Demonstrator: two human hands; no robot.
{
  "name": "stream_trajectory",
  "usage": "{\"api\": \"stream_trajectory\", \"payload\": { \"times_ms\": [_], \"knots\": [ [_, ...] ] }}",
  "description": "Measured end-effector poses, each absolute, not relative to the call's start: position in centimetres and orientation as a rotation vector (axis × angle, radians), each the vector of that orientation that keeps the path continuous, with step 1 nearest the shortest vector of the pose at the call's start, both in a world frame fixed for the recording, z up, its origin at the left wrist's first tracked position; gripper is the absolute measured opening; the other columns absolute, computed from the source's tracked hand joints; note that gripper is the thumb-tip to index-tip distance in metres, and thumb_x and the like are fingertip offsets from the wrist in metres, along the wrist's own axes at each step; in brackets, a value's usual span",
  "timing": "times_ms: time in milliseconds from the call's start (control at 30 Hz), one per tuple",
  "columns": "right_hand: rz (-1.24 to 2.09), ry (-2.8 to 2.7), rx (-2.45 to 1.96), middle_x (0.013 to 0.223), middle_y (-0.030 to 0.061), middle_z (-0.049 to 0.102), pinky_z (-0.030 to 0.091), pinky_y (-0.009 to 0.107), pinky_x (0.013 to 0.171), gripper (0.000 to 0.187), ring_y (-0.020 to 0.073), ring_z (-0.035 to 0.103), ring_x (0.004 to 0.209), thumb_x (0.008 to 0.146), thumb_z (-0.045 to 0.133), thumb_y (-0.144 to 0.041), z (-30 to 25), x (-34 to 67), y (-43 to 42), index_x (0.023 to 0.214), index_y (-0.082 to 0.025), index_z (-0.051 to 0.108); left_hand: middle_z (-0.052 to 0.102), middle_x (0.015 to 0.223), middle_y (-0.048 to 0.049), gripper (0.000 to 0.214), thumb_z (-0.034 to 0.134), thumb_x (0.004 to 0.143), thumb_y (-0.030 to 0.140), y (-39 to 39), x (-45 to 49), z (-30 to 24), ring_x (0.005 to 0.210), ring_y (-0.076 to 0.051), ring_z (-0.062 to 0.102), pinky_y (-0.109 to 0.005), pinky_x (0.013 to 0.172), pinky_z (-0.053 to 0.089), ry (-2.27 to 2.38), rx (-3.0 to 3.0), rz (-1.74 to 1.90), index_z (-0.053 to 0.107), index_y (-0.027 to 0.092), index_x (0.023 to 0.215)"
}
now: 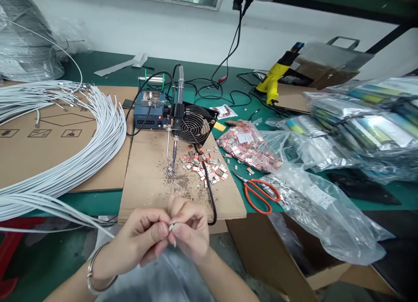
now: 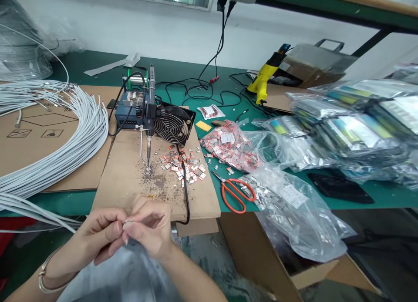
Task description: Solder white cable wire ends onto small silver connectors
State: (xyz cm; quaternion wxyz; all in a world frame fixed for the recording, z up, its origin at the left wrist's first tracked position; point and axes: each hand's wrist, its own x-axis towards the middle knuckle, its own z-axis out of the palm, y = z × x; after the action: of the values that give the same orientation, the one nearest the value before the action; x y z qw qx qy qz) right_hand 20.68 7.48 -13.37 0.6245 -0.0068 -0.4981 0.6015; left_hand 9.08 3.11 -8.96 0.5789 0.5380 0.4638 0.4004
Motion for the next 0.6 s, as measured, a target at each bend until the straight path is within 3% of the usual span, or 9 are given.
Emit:
{"api": "stream_trajectory", "payload": {
  "times_ms": [100,200,333,600],
  "knots": [
    [1.413,-0.97,0.011,0.051,-0.0005,0.033,0.03,0.024,0.056,0.01,0.0089,0.035,0.054,0.08,0.058,-0.028,-13.2,21.3,8.0,0.074,-0.02,0.06,0.049,0.054,-0.0005,0.04,0.054,0.078,0.049,2.7,8.8,-9.5,0.034,-0.002,0.036,-0.013,0.033,0.025,0.997,1.126,0.915,0.057,0.009,0.078],
    [1.208,-1.268,-0.234,0.057,0.0009,0.045,0.032,0.023,0.058,0.004,0.0094,0.041,0.059,0.079,0.061,-0.023,-12.7,23.3,8.7,0.08,-0.021,0.064,0.051,0.06,-0.0006,0.037,0.056,0.078,0.046,2.8,8.5,-9.7,0.034,-0.001,0.04,-0.011,0.033,0.028,0.979,1.082,0.94,0.053,0.009,0.076],
    [1.062,-1.77,-0.432,0.071,0.0017,0.06,0.04,0.021,0.062,0.021,0.0087,0.052,0.067,0.066,0.069,-0.009,-11.4,25.0,8.8,0.085,-0.017,0.065,0.043,0.053,0.002,0.037,0.058,0.076,0.045,3.1,8.4,-9.7,0.039,-0.003,0.042,-0.012,0.036,0.035,1.03,1.155,0.917,0.054,0.008,0.073],
    [1.028,-1.867,-0.458,0.059,0.0009,0.055,0.037,0.019,0.053,0.005,0.0065,0.046,0.056,0.071,0.062,-0.008,-10.6,25.1,8.7,0.07,-0.012,0.06,0.041,0.058,0.0019,0.037,0.055,0.078,0.044,3.4,8.2,-9.2,0.042,-0.002,0.041,-0.012,0.039,0.035,1.112,1.268,0.804,0.056,0.008,0.073]
  ]
}}
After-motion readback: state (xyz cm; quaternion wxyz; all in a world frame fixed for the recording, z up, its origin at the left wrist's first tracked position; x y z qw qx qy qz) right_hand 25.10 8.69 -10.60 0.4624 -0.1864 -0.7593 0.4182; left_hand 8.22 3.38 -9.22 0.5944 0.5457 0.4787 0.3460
